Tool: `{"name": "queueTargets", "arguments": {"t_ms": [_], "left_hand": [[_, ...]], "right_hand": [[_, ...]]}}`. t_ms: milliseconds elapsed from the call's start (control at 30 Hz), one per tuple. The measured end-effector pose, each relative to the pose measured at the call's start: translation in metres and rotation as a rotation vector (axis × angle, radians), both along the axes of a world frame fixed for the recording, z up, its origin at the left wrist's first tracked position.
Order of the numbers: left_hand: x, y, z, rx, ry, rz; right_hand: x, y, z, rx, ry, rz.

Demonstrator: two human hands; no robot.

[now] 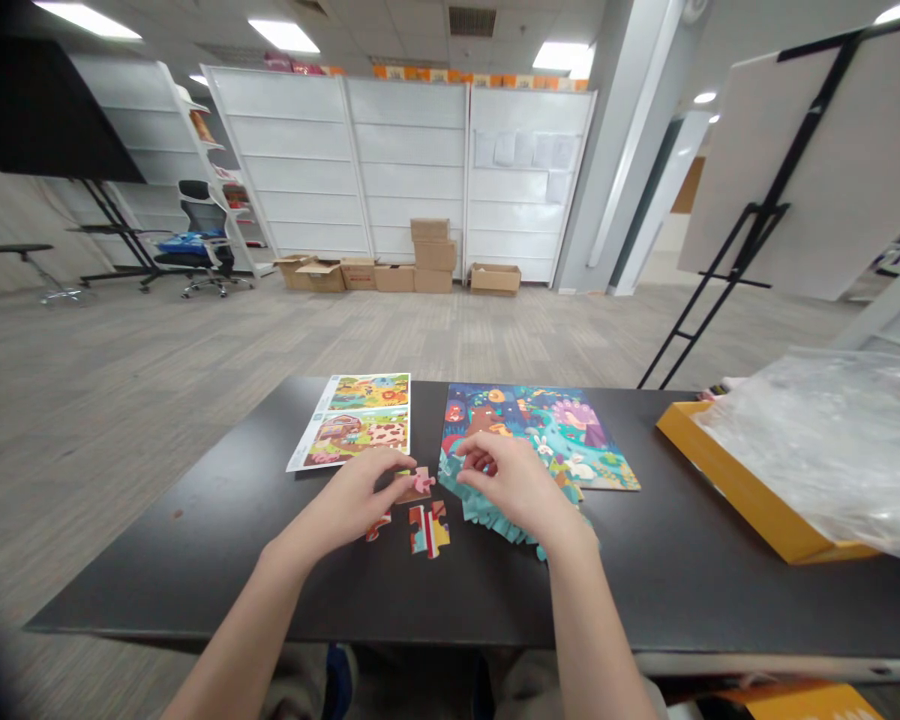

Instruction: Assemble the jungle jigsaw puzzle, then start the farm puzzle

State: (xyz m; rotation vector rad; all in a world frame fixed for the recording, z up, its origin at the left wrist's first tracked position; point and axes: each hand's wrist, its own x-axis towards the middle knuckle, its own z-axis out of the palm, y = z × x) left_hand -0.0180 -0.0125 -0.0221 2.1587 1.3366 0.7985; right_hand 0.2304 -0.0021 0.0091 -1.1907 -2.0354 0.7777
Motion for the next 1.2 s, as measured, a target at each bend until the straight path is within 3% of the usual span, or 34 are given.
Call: {"name": "queueTargets", "arguments": {"t_ms": [133, 200, 367, 433, 567, 633, 867, 1200], "left_hand": [[0.013, -0.006, 0.006, -0.263, -0.314, -0.080], [0.020, -0.007, 0.010, -0.295, -0.352, -0.125], [0.021, -0.004, 0.017, 0.046, -0.209, -0.070], [0.014, -0.003, 0.017, 0.123, -0.134, -0.059], [-0.001, -0.003, 0.013, 0.240, 0.065, 0.102], [-0.006, -0.003, 0.011, 0.252, 0.153, 0.123], [-0.012, -0.009, 0.011, 0.129, 0.317, -0.026], [-0.018, -0.010, 0.005, 0.050, 0.269, -0.076]], "right_hand": [[-0.010, -0.001, 0.003, 0.063, 0.078, 0.021], [-0.015, -0.001, 0.003, 0.072, 0.133, 0.028], [-0.009, -0.002, 0.005, 0.015, 0.172, 0.059], [0.000, -0.002, 0.008, 0.046, 0.065, 0.019], [0.020, -0.001, 0.008, 0.075, -0.285, -0.093], [0.025, -0.001, 0.003, 0.042, -0.398, -0.104], [0.019, -0.001, -0.010, -0.018, -0.533, -0.074], [0.022, 0.003, -0.013, -0.042, -0.494, -0.078]]}}
